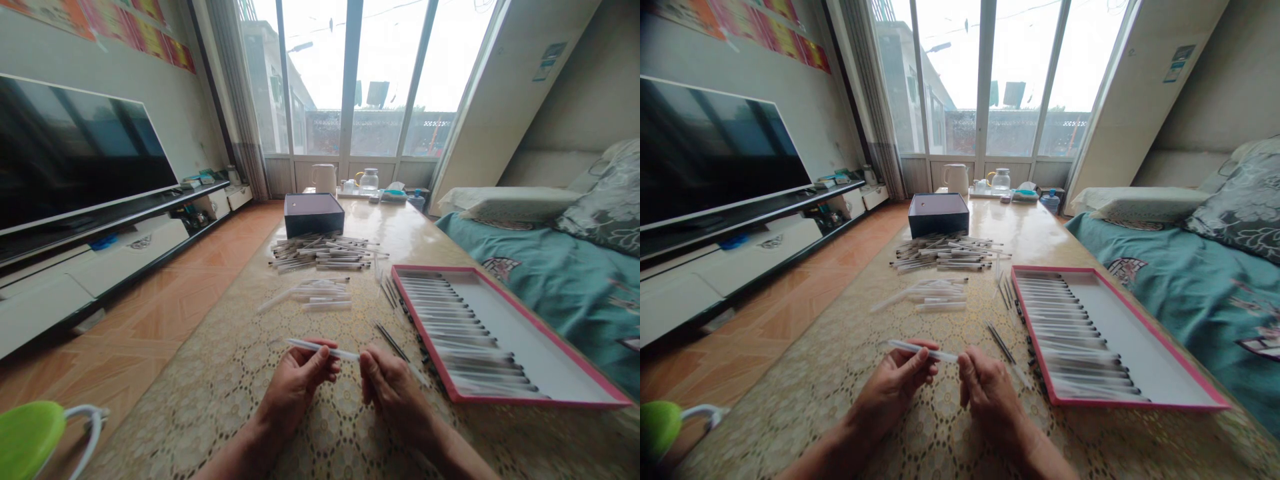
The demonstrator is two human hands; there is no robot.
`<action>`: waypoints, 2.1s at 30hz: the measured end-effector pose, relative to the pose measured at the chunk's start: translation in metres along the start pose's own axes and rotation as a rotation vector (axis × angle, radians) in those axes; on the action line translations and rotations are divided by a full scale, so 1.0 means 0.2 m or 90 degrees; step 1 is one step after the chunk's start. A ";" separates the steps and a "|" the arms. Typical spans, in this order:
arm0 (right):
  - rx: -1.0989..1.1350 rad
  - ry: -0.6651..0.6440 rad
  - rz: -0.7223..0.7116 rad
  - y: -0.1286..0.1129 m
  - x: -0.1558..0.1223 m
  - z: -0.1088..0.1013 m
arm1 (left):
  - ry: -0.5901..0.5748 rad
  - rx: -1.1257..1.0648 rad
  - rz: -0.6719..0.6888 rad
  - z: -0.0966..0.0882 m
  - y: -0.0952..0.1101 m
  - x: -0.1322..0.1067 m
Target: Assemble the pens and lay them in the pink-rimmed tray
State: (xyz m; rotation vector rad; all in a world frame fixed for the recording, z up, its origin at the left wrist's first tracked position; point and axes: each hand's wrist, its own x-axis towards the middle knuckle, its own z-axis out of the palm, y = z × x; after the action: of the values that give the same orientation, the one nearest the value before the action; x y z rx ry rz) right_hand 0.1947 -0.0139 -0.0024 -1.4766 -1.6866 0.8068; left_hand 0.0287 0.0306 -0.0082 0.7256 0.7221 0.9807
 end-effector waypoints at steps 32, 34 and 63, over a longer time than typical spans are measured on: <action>0.319 -0.151 0.228 0.06 0.00 0.03 | -0.044 0.049 0.036 0.01 0.00 -0.02; 0.303 -0.159 0.229 0.06 0.00 0.03 | -0.041 0.053 0.037 0.01 0.00 -0.01; 0.096 0.151 0.060 0.12 0.04 -0.03 | -0.019 1.158 0.397 0.10 0.25 0.41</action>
State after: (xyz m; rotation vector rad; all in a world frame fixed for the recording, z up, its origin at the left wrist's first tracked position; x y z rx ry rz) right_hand 0.2119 -0.0033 -0.0195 -1.4927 -1.3606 0.7590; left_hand 0.0523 0.1195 0.0261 2.6433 1.3340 0.5989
